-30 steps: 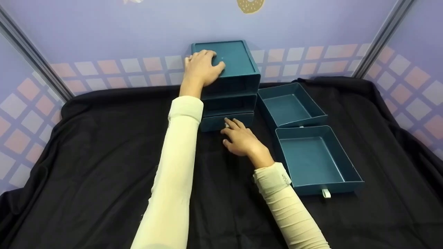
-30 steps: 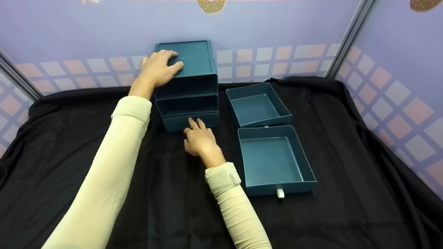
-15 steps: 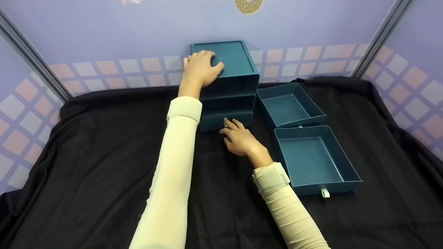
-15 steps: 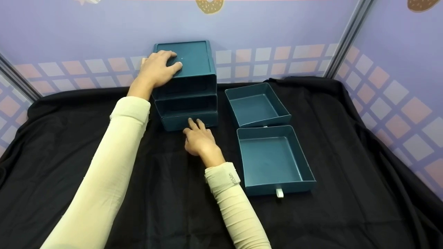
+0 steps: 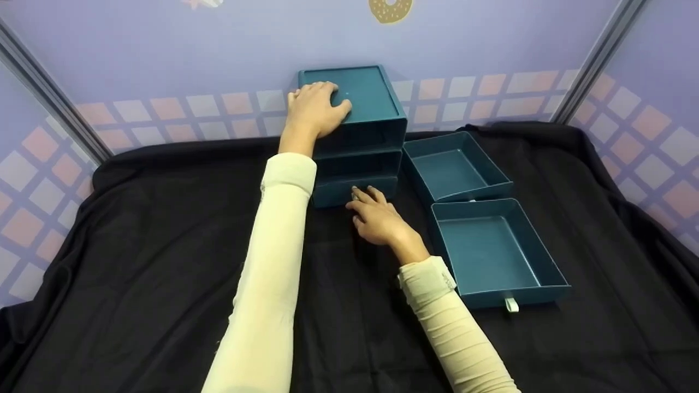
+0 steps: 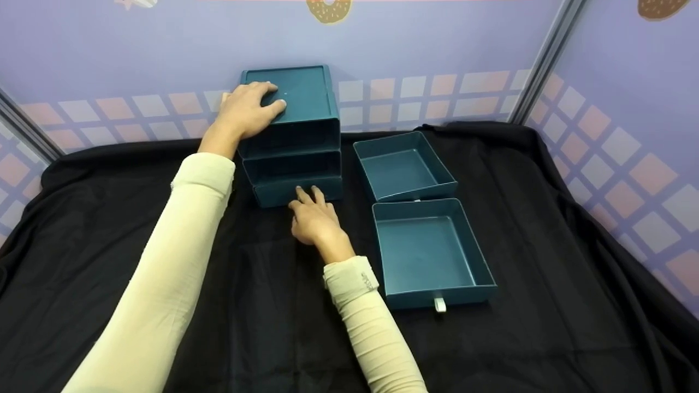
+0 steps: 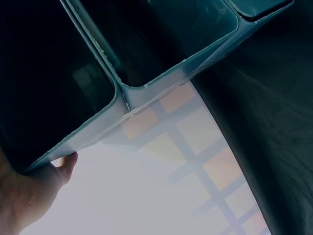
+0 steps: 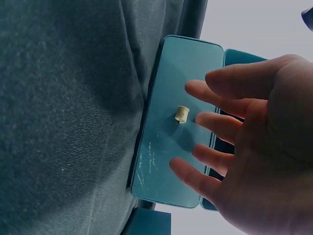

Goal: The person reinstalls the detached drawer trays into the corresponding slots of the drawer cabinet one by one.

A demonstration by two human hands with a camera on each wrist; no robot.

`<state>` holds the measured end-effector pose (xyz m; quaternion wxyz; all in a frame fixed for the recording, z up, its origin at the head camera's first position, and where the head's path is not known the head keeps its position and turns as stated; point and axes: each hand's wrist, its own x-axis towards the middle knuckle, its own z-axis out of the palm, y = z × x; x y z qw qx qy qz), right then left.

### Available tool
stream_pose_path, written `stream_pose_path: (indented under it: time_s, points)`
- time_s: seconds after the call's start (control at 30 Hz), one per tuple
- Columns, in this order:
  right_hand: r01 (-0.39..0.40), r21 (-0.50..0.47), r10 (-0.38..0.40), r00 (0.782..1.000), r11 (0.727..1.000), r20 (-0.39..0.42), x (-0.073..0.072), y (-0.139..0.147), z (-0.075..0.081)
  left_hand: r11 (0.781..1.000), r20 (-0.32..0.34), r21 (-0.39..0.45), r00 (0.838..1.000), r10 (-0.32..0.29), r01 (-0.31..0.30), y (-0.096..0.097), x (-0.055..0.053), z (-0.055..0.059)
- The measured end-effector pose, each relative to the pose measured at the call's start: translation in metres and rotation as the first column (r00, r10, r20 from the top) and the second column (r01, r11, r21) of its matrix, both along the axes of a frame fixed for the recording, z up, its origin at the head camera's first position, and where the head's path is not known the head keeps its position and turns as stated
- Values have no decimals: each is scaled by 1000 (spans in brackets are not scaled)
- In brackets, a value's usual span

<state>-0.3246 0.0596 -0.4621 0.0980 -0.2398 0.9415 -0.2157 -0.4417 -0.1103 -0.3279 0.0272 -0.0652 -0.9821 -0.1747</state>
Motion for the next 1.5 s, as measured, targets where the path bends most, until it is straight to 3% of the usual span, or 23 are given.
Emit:
stream_pose_path:
  time_s: [0.4,0.5,0.6,0.8,0.9,1.0,1.27,1.5]
  points:
    - [-11,-14,11,999,1000,41,4,2,1,1000,-2,1,1000,-23,23,3,-1,-2]
    - [-36,-47,37,999,998,13,4,-1,7,1000,-9,-8,1000,-12,12,-3,0,0]
    - [-77,-106,70,995,991,-73,5,-1,19,1000,-15,-6,1000,4,-4,-8,2,-1]
    - [-103,-249,28,957,963,-290,32,20,63,1000,1,2,1000,12,-12,-5,6,-4]
    - [-112,-261,12,934,959,-357,47,34,84,1000,5,-5,1000,15,-15,-1,6,0]
    - [-131,-214,32,911,968,-411,55,47,98,1000,-5,-13,1000,23,-23,1,5,5]
    - [-124,-87,70,884,988,-462,59,80,100,1000,2,-18,1000,16,-16,6,7,9]
    - [-132,-73,71,835,989,-546,65,109,91,1000,-5,-16,1000,12,-12,8,7,7]
